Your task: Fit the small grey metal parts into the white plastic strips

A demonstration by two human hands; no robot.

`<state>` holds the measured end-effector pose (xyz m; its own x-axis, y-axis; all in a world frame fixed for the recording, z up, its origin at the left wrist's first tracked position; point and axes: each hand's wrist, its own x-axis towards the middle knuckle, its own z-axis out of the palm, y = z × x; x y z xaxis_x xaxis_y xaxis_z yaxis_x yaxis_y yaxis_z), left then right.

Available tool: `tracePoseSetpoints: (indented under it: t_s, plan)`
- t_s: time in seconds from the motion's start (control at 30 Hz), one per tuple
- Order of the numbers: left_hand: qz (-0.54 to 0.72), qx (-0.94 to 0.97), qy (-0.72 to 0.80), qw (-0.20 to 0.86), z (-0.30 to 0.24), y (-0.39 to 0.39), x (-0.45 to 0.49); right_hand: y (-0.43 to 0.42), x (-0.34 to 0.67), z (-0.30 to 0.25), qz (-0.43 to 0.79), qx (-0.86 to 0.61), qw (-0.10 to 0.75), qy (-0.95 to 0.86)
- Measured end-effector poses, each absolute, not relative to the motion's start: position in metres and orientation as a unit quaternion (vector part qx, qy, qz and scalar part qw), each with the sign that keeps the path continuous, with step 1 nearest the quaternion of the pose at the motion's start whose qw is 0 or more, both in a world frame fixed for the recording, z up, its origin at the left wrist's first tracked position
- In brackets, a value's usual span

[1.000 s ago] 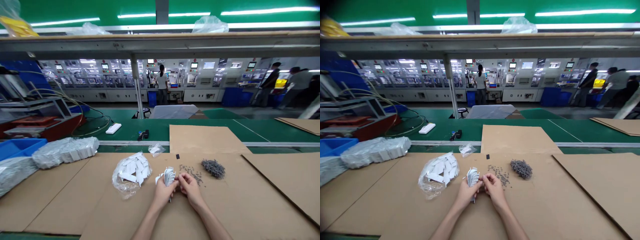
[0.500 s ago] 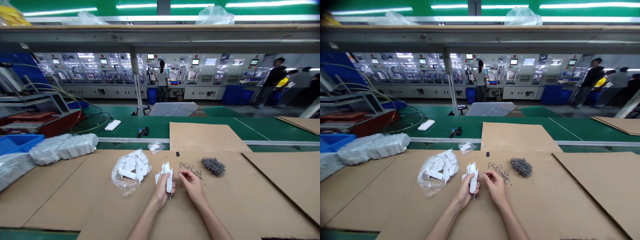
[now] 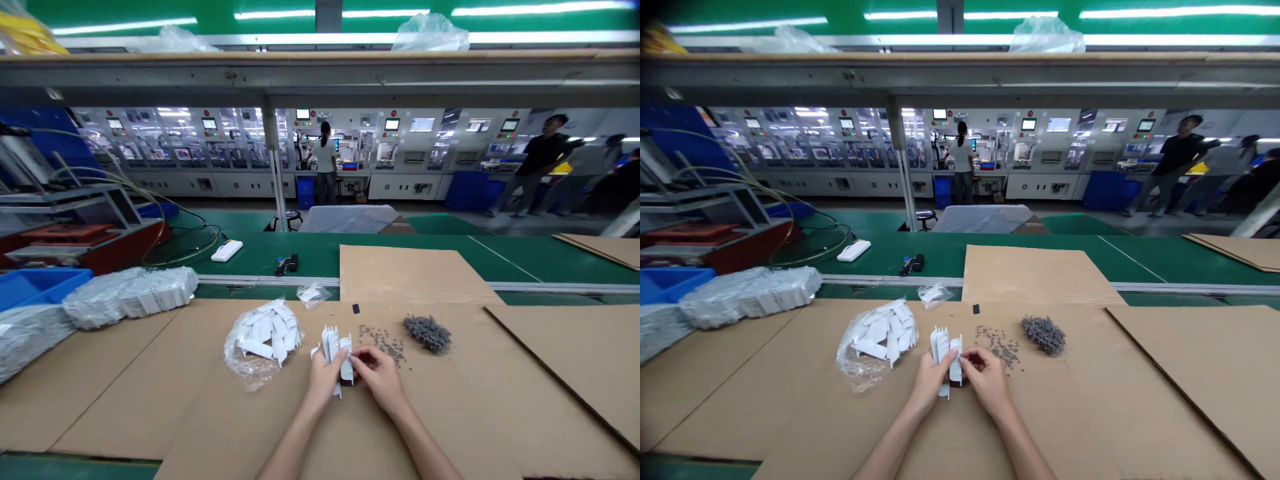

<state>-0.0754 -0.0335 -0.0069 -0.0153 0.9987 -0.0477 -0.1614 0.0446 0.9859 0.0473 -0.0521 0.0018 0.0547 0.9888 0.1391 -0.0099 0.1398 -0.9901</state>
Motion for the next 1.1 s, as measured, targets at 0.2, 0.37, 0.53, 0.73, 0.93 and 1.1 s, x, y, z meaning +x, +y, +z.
tracePoseSetpoints:
  t_s: [0.2,0.37,0.53,0.73,0.93,1.1]
  plan:
    - [0.523,0.492,0.471,0.513,0.003,-0.040,-0.074,-0.049,0.049,0.002,0.477,-0.456,0.593,-0.462]
    - [0.508,0.489,0.473,0.528,0.005,-0.041,-0.077,-0.051,0.050,0.003,0.534,-0.459,0.537,-0.465]
    - [0.523,0.495,0.476,0.506,0.007,-0.040,-0.079,-0.054,0.048,0.004,0.552,-0.464,0.482,-0.497]
    - [0.522,0.508,0.479,0.490,0.009,-0.042,-0.078,-0.054,0.044,0.002,0.553,-0.456,0.486,-0.499]
    - [0.494,0.510,0.469,0.526,0.012,-0.041,-0.079,-0.056,0.045,0.001,0.612,-0.417,0.489,-0.461]
    - [0.469,0.507,0.464,0.554,0.013,-0.042,-0.078,-0.055,0.049,0.001,0.654,-0.405,0.465,-0.438]
